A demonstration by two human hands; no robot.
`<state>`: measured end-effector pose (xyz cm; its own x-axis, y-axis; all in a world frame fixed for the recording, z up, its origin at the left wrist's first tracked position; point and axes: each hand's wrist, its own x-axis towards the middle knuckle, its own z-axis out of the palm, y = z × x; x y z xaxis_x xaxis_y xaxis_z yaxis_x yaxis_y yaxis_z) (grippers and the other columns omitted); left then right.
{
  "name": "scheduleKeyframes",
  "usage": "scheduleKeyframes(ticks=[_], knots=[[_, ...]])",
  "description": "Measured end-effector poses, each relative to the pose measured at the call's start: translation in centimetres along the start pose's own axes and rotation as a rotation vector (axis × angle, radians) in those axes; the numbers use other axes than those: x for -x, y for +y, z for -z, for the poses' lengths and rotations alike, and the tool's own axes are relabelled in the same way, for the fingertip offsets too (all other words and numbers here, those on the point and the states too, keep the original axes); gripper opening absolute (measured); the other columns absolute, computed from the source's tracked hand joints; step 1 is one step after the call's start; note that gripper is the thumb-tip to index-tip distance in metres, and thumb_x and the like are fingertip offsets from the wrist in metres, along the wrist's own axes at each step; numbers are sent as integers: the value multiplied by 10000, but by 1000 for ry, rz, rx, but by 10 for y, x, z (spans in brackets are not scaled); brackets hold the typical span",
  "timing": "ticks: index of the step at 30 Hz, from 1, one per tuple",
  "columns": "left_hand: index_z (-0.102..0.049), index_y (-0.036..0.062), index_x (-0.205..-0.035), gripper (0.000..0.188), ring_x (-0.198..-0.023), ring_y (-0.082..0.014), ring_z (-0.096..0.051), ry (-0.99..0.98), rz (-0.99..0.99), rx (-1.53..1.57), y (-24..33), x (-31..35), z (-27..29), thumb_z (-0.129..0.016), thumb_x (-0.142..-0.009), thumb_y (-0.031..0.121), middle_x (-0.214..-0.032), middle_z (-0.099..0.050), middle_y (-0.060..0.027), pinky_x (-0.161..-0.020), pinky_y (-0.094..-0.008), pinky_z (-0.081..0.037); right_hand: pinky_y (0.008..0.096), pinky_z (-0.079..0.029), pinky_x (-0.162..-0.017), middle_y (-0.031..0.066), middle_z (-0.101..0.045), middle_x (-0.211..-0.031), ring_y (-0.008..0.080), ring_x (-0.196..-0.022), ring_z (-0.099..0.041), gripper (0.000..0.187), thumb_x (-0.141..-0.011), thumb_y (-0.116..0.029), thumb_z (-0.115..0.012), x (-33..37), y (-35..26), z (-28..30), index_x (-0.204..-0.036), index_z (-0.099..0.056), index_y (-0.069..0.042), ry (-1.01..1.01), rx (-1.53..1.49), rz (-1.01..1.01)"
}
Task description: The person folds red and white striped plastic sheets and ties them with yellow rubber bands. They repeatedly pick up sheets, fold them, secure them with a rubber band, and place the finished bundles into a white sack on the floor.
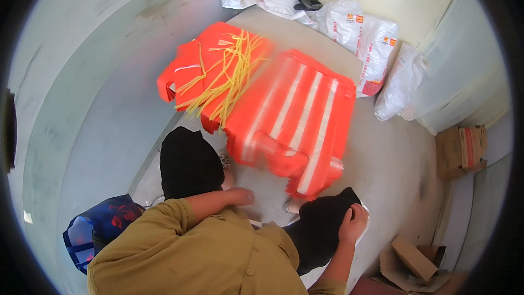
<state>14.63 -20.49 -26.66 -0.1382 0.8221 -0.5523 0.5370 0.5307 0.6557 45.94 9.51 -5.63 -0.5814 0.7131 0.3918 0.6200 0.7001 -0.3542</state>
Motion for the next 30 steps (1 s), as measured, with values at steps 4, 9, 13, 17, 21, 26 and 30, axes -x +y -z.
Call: scheduleKeyframes(ticks=[4, 9, 13, 17, 21, 26, 30], knots=[[-703, 163, -1281, 460, -1219, -367, -639, 22, -33, 6, -10, -2, -7, -589, -992, 502, -1301, -703, -145, -1044, -467, -499, 458, -496, -1033, 137, -716, -1168, 359, -1135, -630, 153, -932, -116, -661, -7, -11, 1, -1044, -718, -29, -16, -8, -15], [-705, 165, -1285, 459, -1222, -362, -640, 19, -11, 18, -11, 4, -4, -591, -993, 500, -1310, -703, -136, -1048, -458, -499, 444, -507, -1020, 135, -719, -1152, 351, -1128, -638, 138, -942, -117, -648, -13, -22, 1, -1017, -717, -24, -29, -1, -4], [-709, 162, -1281, 460, -1218, -357, -642, -13, -2, 50, 6, 23, 10, -583, -999, 501, -1306, -704, -135, -1050, -452, -500, 436, -509, -1009, 128, -717, -1150, 349, -1117, -639, 135, -942, -120, -650, -16, -26, 1, -1014, -716, -28, -28, -18, 13], [-708, 157, -1283, 466, -1230, -360, -637, -16, -5, 28, 8, 27, 13, -576, -1003, 506, -1316, -697, -141, -1063, -446, -493, 435, -508, -1008, 127, -714, -1155, 349, -1116, -638, 135, -944, -124, -656, -18, -31, -1, -1023, -714, -31, -29, -23, 14], [-707, 153, -1276, 444, -1186, -354, -656, 1, 6, -23, 16, 30, 17, -594, -1004, 485, -1274, -707, -142, -1019, -438, -510, 435, -510, -1005, 126, -712, -1158, 347, -1119, -636, 137, -944, -128, -666, -16, -27, -2, -1030, -716, -35, -28, -13, 8], [-709, 121, -1249, 378, -1037, -331, -711, 167, -103, 17, 29, 40, 23, -689, -977, 383, -1133, -748, -136, -890, -430, -563, 459, -498, -1016, 132, -719, -1157, 353, -1132, -627, 137, -939, -120, -675, -17, -35, 1, -1023, -719, -21, -36, -46, -23], [-702, 83, -1241, 343, -981, -334, -696, 458, -309, 327, 77, 59, 53, -742, -936, 235, -1119, -733, -144, -891, -451, -560, 450, -501, -1018, 127, -721, -1153, 348, -1132, -628, 135, -934, -121, -681, -18, -32, -1, -1020, -721, -25, -38, -41, -5]])
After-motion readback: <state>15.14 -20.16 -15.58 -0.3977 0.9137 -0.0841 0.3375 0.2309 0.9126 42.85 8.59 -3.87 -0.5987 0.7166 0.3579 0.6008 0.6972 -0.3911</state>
